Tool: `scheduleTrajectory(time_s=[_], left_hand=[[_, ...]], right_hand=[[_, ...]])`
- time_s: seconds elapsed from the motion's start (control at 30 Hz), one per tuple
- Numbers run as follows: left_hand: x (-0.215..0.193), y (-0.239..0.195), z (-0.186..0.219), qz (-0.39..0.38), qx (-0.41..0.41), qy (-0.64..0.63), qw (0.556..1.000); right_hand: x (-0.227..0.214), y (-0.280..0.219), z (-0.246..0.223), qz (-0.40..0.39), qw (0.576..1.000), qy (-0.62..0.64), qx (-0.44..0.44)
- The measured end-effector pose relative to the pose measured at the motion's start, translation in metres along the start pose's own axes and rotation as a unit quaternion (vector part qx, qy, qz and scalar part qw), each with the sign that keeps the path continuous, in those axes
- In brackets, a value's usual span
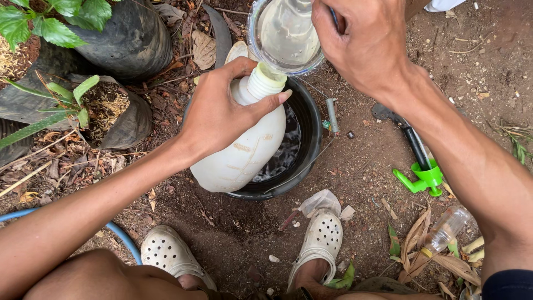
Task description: The person fills a white sprayer bottle with water from a bucket using a small plastic cup. After pouring several cups of water into the bottle, they attach the green pump mechanism to the top of the bottle.
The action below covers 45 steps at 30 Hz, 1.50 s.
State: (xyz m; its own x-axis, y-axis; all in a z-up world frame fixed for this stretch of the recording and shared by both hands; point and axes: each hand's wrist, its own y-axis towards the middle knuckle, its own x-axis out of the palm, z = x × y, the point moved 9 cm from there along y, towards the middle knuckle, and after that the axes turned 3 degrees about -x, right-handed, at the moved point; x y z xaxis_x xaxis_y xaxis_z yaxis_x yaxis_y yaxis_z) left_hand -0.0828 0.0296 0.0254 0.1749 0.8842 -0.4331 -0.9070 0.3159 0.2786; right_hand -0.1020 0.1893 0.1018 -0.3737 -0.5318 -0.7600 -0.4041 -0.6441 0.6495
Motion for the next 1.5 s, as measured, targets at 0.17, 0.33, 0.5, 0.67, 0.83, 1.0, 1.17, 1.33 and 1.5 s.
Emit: scheduleTrajectory(time_s=[0.17,0.33,0.5,0.67,0.83,1.0,1.17,1.33,1.5], left_hand=[[0.0,0.001,-0.002,-0.001,-0.006,-0.001,1.0],[0.0,0.002,-0.004,0.003,-0.007,-0.002,1.0],[-0.001,0.002,-0.005,0.006,-0.01,0.004,1.0],[-0.001,0.002,-0.006,0.005,-0.012,-0.002,1.0],[-0.001,0.002,-0.005,0.006,-0.005,-0.008,1.0],[0.0,0.002,-0.005,0.0,-0.005,0.003,1.0],[0.0,0.001,-0.005,0.007,-0.003,-0.005,1.0],[0.0,0.001,-0.006,0.008,-0.011,-0.003,1.0],[-0.001,0.001,-0.004,0.014,0.005,0.001,1.0]], right_hand=[[-0.001,0.003,-0.005,-0.001,0.999,-0.029,-0.025],[-0.007,0.01,-0.014,-0.01,0.998,-0.052,-0.035],[-0.011,0.013,-0.024,0.002,0.996,-0.054,-0.07],[-0.011,0.015,-0.028,0.005,0.994,-0.077,-0.08],[-0.011,0.015,-0.03,-0.004,0.993,-0.084,-0.083],[-0.013,0.015,-0.033,0.0,0.991,-0.099,-0.091],[-0.012,0.014,-0.033,-0.001,0.987,-0.13,-0.095],[-0.013,0.013,-0.034,0.007,0.985,-0.134,-0.104],[-0.013,0.014,-0.036,0.003,0.983,-0.153,-0.105]])
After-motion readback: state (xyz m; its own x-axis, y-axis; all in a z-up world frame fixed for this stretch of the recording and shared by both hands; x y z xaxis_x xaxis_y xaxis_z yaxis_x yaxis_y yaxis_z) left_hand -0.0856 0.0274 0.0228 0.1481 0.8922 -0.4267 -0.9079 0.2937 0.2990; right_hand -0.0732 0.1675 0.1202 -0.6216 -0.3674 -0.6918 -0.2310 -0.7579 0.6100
